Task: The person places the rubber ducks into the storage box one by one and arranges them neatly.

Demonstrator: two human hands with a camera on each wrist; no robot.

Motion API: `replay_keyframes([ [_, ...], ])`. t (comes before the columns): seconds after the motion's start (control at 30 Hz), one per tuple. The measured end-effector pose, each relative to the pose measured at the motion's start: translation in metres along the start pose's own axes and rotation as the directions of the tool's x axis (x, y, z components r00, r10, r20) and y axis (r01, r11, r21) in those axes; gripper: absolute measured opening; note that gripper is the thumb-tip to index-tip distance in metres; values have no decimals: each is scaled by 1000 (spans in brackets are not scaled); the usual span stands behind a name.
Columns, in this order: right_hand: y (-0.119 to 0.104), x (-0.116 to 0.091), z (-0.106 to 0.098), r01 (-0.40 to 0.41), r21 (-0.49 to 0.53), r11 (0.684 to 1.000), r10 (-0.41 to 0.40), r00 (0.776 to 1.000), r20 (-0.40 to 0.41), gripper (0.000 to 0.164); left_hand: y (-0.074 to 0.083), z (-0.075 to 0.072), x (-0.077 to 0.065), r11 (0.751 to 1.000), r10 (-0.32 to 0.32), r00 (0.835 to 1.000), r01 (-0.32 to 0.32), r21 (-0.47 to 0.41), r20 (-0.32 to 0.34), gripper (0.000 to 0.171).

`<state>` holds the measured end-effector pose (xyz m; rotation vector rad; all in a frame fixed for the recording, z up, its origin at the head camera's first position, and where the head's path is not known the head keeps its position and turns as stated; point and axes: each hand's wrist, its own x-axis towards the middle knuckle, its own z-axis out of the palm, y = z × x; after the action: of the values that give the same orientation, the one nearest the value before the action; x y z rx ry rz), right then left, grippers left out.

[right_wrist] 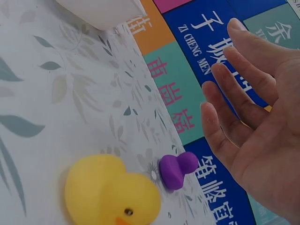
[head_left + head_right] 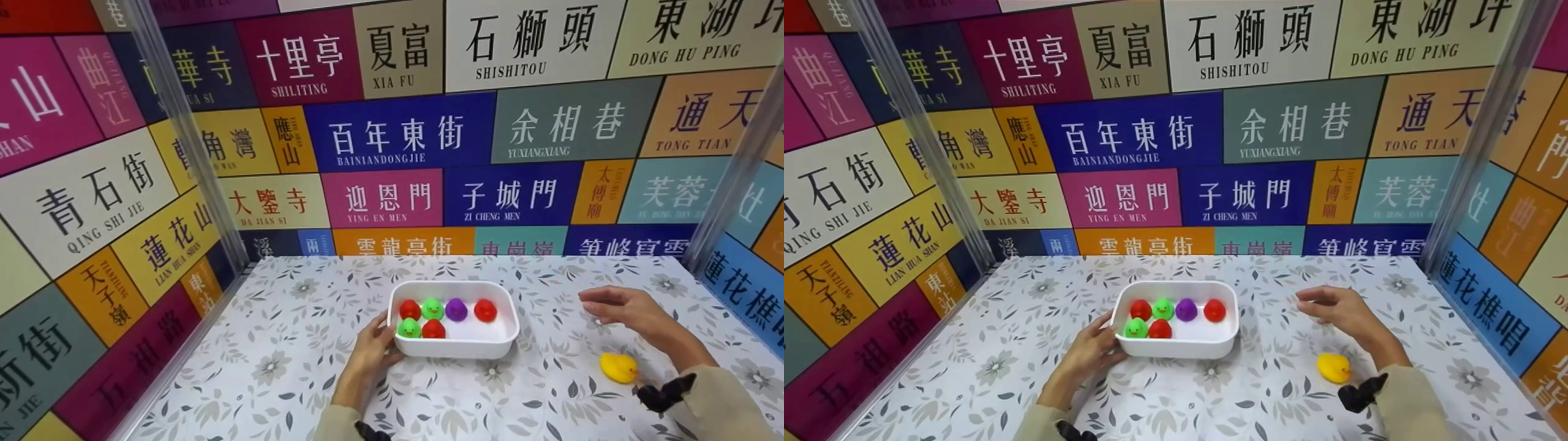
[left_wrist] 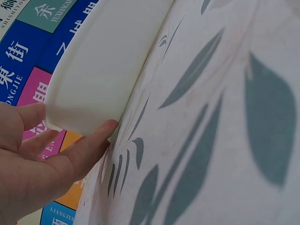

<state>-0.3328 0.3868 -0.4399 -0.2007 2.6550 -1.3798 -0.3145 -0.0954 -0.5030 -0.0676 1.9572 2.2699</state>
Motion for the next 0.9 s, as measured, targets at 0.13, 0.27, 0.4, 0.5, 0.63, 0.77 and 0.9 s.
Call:
replay_keyframes([
  [0.13, 10, -9, -2, 15, 47, 999, -16, 999, 28, 59, 0, 0, 0, 1000, -11, 1000, 11, 2, -16, 53],
  [0.27, 21, -18, -3, 16, 46, 999, -19, 998, 56, 57, 1, 0, 0, 999, -22, 999, 24, 37, -30, 53],
  [0.4, 29, -30, -3, 15, 27, 1000, -16, 999, 49, 54, 2, -1, 0, 998, -7, 1000, 8, 65, -18, 53],
  [0.5, 35, -37, -2, 22, 32, 999, -24, 999, 48, 54, 2, -2, 0, 997, 5, 1000, -5, 76, -8, 53],
  [0.63, 44, -43, 0, 2, 51, 999, -6, 998, 60, 55, 3, -1, 1, 997, -2, 1000, 3, 72, -6, 53],
  [0.77, 54, -47, 0, -10, 45, 999, 8, 998, 65, 55, 3, -1, -1, 998, -3, 1000, 3, 59, -3, 53],
  [0.9, 64, -48, 0, -29, 37, 999, 25, 996, 81, 56, 3, 0, -3, 999, -7, 1000, 7, 45, -2, 53],
])
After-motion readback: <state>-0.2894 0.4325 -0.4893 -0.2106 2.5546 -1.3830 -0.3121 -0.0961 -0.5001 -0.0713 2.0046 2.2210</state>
